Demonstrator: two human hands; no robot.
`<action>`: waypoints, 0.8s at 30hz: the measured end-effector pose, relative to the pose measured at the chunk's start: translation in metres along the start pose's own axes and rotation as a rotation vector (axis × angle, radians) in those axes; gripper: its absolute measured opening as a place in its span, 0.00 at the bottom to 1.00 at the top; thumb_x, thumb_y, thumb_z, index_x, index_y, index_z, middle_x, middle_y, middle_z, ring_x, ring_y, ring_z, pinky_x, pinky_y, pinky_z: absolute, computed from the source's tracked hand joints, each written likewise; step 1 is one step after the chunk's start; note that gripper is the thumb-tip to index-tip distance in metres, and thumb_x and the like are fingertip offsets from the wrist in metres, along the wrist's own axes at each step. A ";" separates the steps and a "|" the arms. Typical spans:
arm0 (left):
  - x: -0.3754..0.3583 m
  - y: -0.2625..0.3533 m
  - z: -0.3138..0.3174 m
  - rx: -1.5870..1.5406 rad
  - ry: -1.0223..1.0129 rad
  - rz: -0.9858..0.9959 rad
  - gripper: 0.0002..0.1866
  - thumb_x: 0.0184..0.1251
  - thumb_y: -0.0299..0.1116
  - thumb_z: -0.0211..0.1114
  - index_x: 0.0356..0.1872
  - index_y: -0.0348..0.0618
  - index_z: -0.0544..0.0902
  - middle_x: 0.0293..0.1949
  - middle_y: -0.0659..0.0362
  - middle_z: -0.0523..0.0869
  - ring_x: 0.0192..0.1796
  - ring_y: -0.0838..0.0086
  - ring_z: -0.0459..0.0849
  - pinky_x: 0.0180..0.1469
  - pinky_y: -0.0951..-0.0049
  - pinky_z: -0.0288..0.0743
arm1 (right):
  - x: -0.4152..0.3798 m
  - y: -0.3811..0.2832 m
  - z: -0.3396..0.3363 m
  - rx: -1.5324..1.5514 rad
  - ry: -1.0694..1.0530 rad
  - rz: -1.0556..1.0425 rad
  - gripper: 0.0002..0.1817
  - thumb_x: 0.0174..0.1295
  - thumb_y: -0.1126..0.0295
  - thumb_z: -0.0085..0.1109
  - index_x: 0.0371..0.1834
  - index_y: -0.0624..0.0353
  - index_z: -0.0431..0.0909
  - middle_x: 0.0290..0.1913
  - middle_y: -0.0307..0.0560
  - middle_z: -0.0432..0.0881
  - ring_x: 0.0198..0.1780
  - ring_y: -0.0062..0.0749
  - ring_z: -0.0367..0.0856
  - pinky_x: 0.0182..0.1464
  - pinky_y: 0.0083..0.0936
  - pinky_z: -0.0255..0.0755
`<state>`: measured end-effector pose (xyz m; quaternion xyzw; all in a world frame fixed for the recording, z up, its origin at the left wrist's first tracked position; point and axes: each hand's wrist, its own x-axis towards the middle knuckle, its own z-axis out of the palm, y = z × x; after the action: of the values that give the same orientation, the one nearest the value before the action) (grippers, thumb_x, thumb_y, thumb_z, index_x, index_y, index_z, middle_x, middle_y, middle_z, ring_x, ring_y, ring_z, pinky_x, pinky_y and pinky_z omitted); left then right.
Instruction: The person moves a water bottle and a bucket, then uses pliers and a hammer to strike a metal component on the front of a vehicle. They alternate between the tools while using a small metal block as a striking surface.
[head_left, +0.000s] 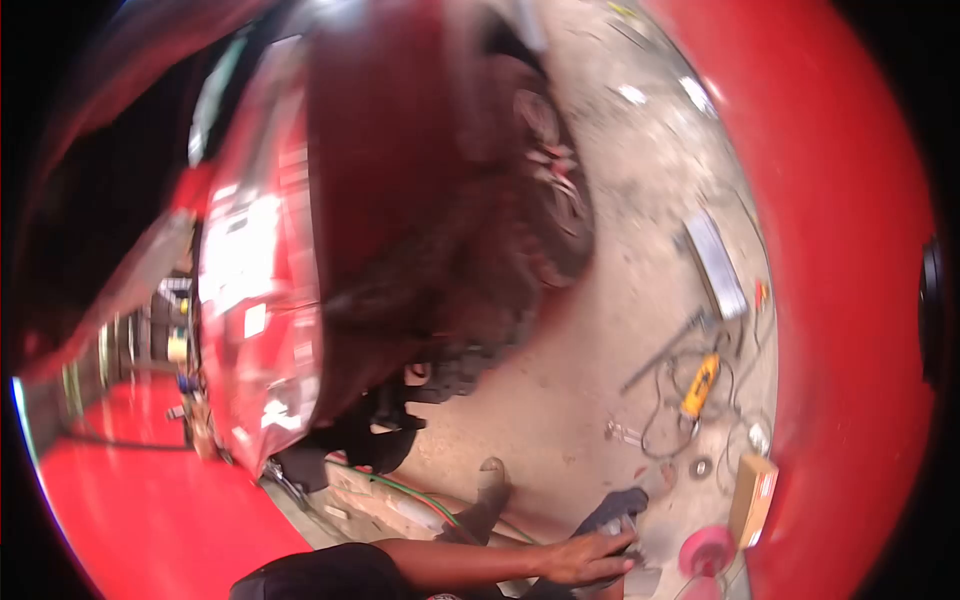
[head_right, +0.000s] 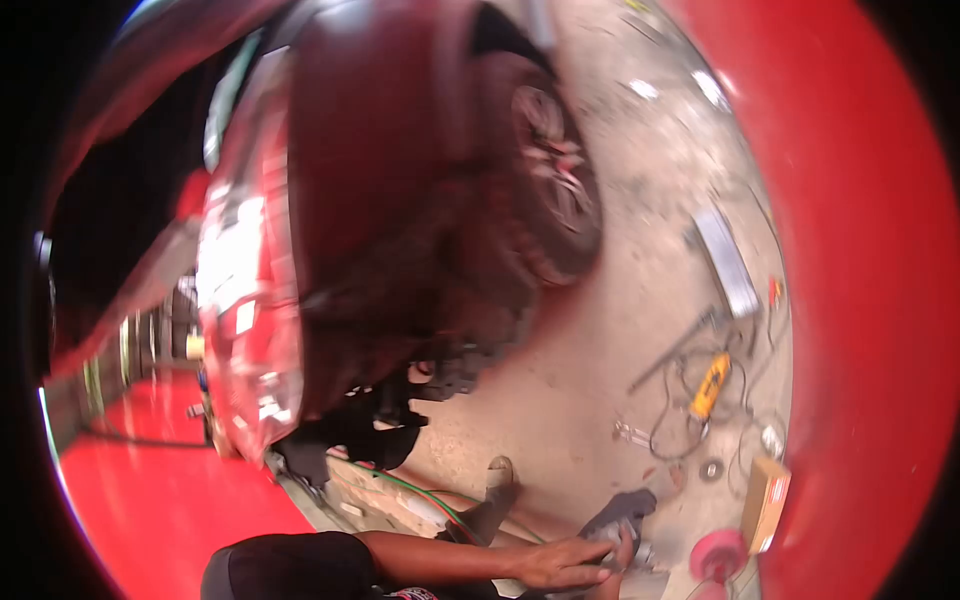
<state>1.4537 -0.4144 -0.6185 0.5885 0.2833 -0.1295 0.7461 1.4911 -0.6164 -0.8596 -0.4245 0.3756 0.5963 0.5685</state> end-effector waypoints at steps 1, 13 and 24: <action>-0.037 0.010 -0.009 0.015 -0.042 -0.028 0.25 0.74 0.53 0.45 0.48 0.36 0.69 0.35 0.42 0.76 0.39 0.51 0.78 0.43 0.59 0.69 | -0.020 -0.004 0.008 -0.011 0.021 0.015 0.13 0.68 0.56 0.51 0.41 0.54 0.75 0.33 0.45 0.77 0.35 0.35 0.76 0.40 0.34 0.73; -0.396 -0.190 -0.041 0.130 0.008 0.114 0.28 0.70 0.58 0.52 0.49 0.40 0.81 0.39 0.46 0.85 0.46 0.59 0.83 0.52 0.61 0.73 | -0.252 0.088 0.079 -0.633 0.022 -0.127 0.22 0.63 0.52 0.60 0.54 0.53 0.73 0.47 0.42 0.74 0.48 0.39 0.75 0.57 0.44 0.69; -0.624 -0.250 -0.062 -0.036 0.873 -0.336 0.23 0.62 0.50 0.60 0.40 0.36 0.85 0.36 0.43 0.86 0.37 0.58 0.86 0.41 0.61 0.78 | -0.292 0.255 0.257 -1.097 -0.541 0.194 0.20 0.64 0.61 0.53 0.56 0.56 0.71 0.41 0.54 0.79 0.40 0.53 0.84 0.43 0.51 0.80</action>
<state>0.8026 -0.5117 -0.4702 0.5209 0.6643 0.0163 0.5359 1.2151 -0.5002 -0.5041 -0.4525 -0.1063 0.8380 0.2858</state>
